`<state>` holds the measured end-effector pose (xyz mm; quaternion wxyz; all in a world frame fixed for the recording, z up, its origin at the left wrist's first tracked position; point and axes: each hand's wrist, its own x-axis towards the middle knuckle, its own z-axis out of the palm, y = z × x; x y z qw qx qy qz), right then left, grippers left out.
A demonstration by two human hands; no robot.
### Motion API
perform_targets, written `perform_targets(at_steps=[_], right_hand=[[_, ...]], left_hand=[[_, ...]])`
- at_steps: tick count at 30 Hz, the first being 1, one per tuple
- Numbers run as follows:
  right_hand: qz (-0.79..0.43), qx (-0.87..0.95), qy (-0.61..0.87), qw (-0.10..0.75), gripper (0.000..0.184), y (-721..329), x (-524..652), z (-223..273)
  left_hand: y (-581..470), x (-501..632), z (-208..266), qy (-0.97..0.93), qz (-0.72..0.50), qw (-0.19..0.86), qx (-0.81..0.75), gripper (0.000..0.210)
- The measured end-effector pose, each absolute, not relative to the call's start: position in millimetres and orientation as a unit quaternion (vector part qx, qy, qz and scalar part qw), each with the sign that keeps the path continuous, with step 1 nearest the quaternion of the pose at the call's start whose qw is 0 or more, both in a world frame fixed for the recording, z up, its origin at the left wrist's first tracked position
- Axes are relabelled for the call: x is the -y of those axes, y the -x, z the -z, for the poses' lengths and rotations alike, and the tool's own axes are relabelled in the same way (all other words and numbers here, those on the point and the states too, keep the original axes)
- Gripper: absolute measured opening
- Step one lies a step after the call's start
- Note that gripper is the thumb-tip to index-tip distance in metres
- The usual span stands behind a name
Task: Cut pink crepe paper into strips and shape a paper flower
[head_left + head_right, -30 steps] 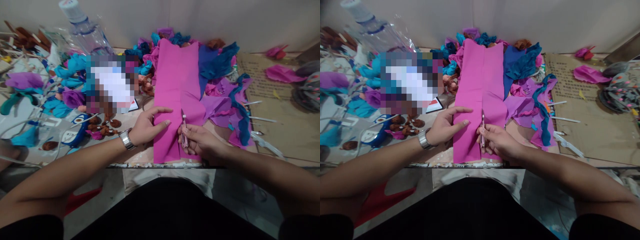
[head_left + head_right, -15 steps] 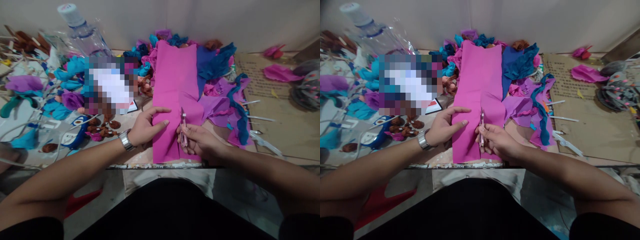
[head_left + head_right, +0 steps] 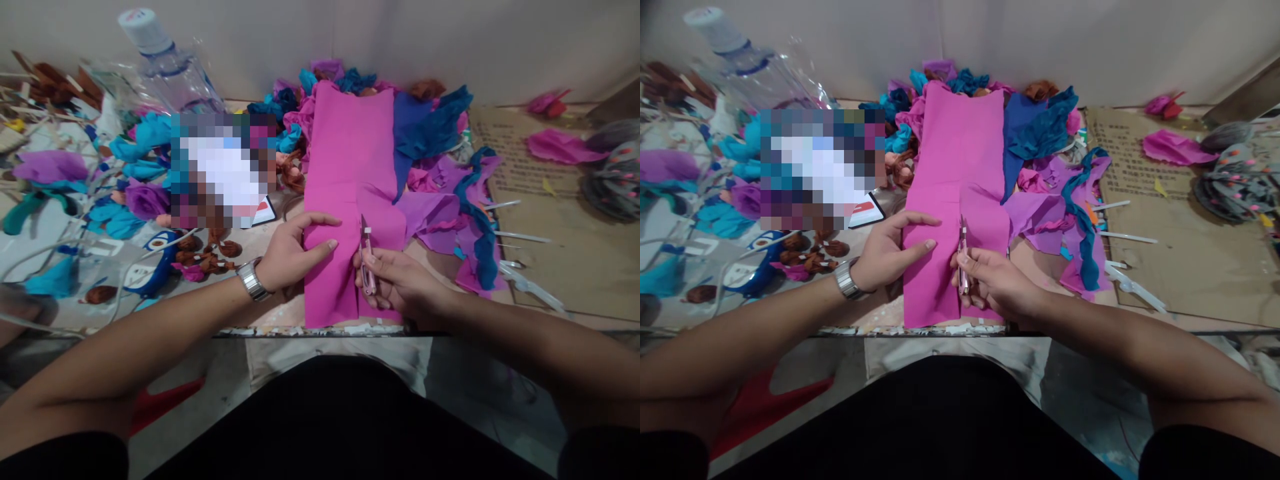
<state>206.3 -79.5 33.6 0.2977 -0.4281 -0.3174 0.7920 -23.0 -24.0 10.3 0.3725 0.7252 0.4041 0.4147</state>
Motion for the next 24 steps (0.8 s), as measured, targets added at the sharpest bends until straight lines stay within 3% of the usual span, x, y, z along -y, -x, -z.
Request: perform_targets(at_steps=[24], right_hand=[[-0.791,0.328,0.417,0.305,0.035,-206.8,80.0,-30.2]], left_hand=[[22.7,23.8,-10.2,-0.720,-0.419,0.384,-0.397,0.032]])
